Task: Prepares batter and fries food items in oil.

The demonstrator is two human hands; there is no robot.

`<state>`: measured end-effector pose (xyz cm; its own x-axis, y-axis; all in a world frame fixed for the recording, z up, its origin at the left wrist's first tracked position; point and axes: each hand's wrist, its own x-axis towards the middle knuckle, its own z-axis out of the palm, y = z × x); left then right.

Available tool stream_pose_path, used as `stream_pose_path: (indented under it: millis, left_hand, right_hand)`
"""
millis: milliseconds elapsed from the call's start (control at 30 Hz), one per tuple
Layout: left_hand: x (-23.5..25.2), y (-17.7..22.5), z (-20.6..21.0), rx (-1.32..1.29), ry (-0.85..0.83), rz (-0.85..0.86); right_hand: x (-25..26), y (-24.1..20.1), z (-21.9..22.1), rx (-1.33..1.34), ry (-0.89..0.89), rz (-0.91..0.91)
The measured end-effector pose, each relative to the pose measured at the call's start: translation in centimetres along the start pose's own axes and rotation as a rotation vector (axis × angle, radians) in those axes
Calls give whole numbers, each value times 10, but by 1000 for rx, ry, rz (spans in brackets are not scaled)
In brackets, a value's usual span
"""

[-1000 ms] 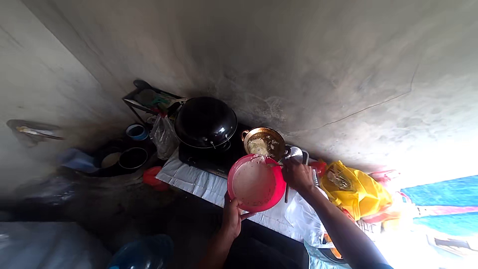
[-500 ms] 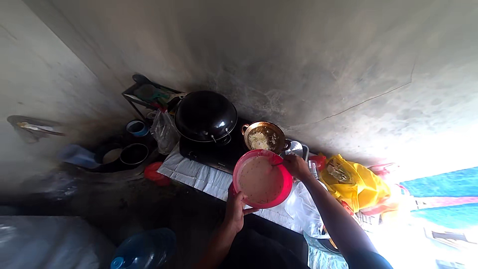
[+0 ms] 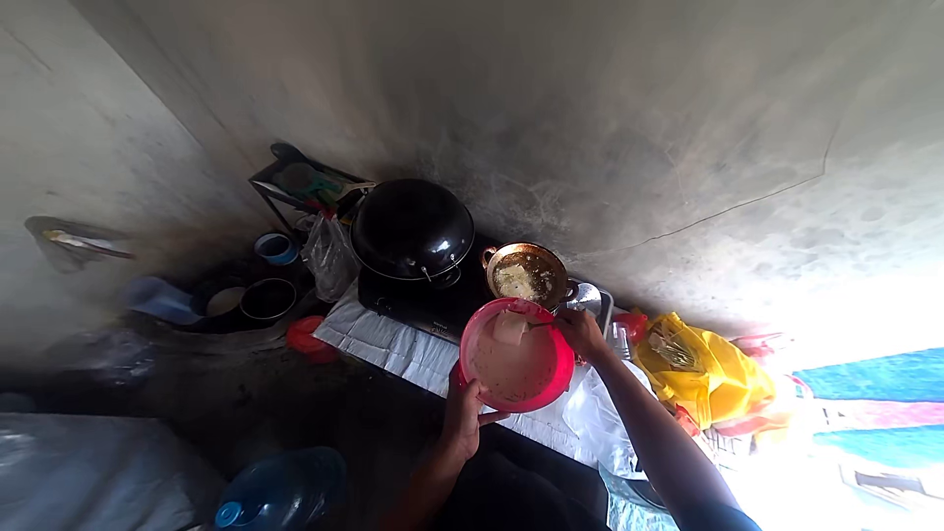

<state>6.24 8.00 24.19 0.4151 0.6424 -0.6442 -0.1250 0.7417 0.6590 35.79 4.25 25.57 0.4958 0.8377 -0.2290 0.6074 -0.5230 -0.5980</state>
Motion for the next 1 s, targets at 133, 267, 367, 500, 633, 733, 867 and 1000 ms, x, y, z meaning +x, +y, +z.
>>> stream_pose_path:
  millis: [133, 267, 367, 500, 633, 733, 867, 1000]
  left_hand:
    - [3, 2, -1, -10, 10, 2]
    - [4, 8, 3, -23, 10, -3]
    - [5, 14, 8, -31, 11, 4]
    - [10, 21, 12, -46, 10, 2]
    - [14, 25, 17, -53, 6, 6]
    - [17, 24, 18, -65, 7, 6]
    - [17, 22, 13, -63, 32, 1]
    - [12, 19, 8, -67, 65, 1]
  right_hand:
    - [-1, 6, 1, 31, 38, -55]
    - [-4, 7, 1, 44, 56, -46]
    - [-3, 4, -4, 44, 51, -55]
    - [0, -3, -17, 74, 77, -79]
    - [7, -12, -42, 165, 137, -112]
    - [18, -17, -69, 166, 189, -129]
    - [40, -14, -106, 95, 241, -79]
    - [74, -3, -117, -109, 201, 82]
